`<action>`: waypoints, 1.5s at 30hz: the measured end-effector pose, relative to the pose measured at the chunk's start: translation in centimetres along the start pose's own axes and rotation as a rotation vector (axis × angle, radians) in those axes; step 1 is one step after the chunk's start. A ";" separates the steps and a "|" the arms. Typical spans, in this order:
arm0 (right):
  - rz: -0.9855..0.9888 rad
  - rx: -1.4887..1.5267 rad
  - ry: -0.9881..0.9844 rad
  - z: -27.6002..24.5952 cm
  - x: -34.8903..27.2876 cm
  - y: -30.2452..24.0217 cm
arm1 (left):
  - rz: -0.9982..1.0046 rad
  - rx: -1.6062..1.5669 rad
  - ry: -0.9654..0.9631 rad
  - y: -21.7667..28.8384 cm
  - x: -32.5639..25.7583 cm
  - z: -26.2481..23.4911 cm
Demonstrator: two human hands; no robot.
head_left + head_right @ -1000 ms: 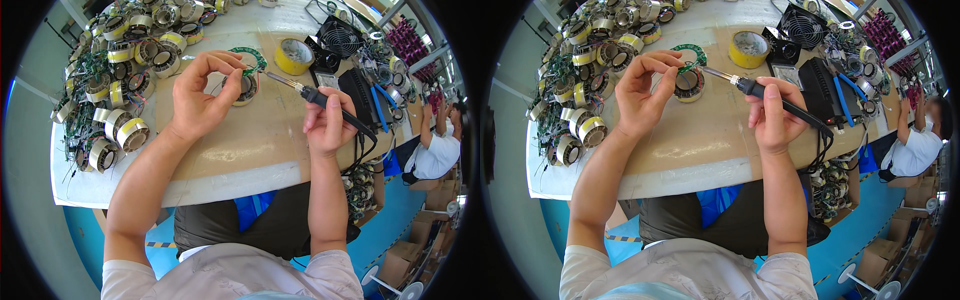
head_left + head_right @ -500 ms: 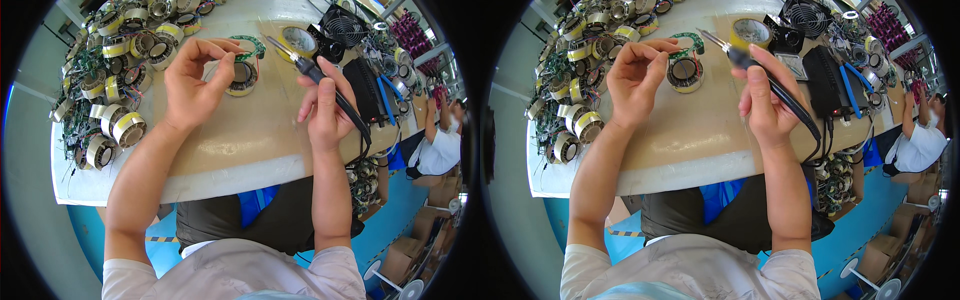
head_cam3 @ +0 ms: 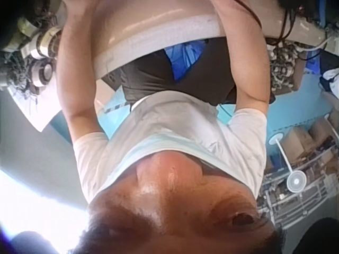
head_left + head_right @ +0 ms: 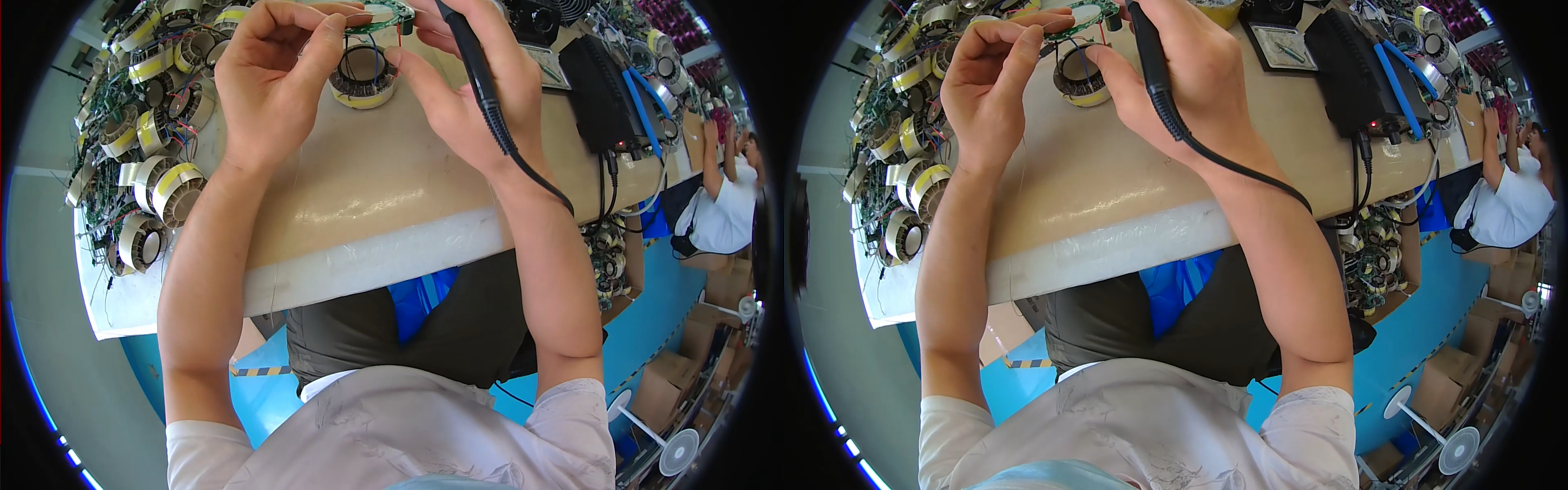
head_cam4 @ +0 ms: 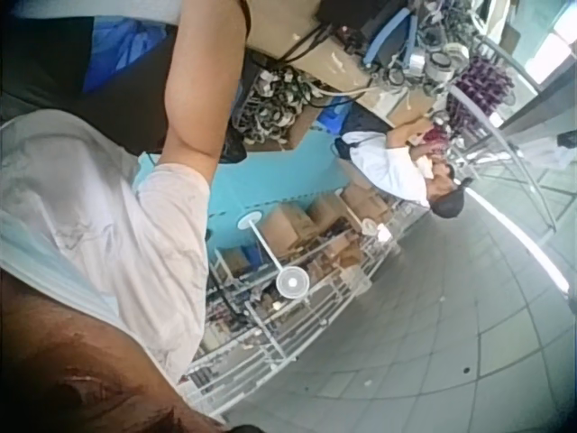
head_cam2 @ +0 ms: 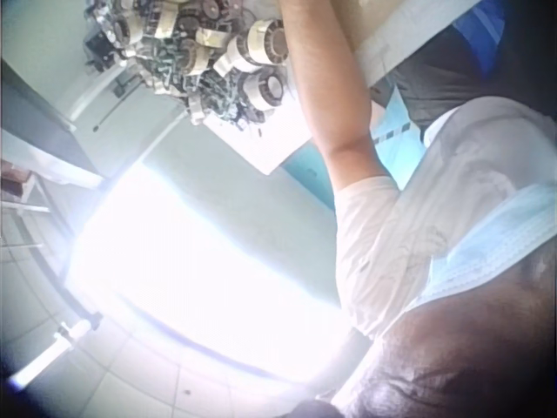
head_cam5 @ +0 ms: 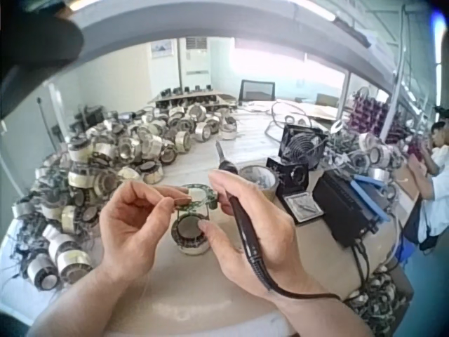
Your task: The person assembles electronic components by attaching wires to circuit boards and coils by hand and soldering the connections using a soldering iron.
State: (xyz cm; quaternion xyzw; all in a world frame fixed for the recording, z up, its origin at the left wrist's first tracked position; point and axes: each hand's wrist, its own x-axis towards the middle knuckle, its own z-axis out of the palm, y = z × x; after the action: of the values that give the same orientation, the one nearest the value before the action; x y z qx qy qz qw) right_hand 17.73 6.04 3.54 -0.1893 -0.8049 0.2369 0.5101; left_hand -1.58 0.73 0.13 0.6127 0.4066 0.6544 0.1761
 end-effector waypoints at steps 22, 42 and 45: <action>0.027 0.084 0.072 1.7 -0.8 0.9 | -0.009 0.503 -0.068 3.6 0.7 0.5; -0.018 0.146 0.181 -2.7 -7.2 1.3 | 0.602 0.812 -0.086 0.9 0.0 0.1; -0.162 0.140 0.219 -2.7 -7.9 1.3 | 0.632 0.830 -0.088 1.1 0.1 0.1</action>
State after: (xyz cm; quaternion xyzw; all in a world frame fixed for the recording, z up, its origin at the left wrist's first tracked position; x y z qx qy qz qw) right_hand 23.45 3.33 -1.99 -0.1124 -0.7387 0.2282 0.6242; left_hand -1.16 0.17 1.01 0.7506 0.4193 0.4331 -0.2705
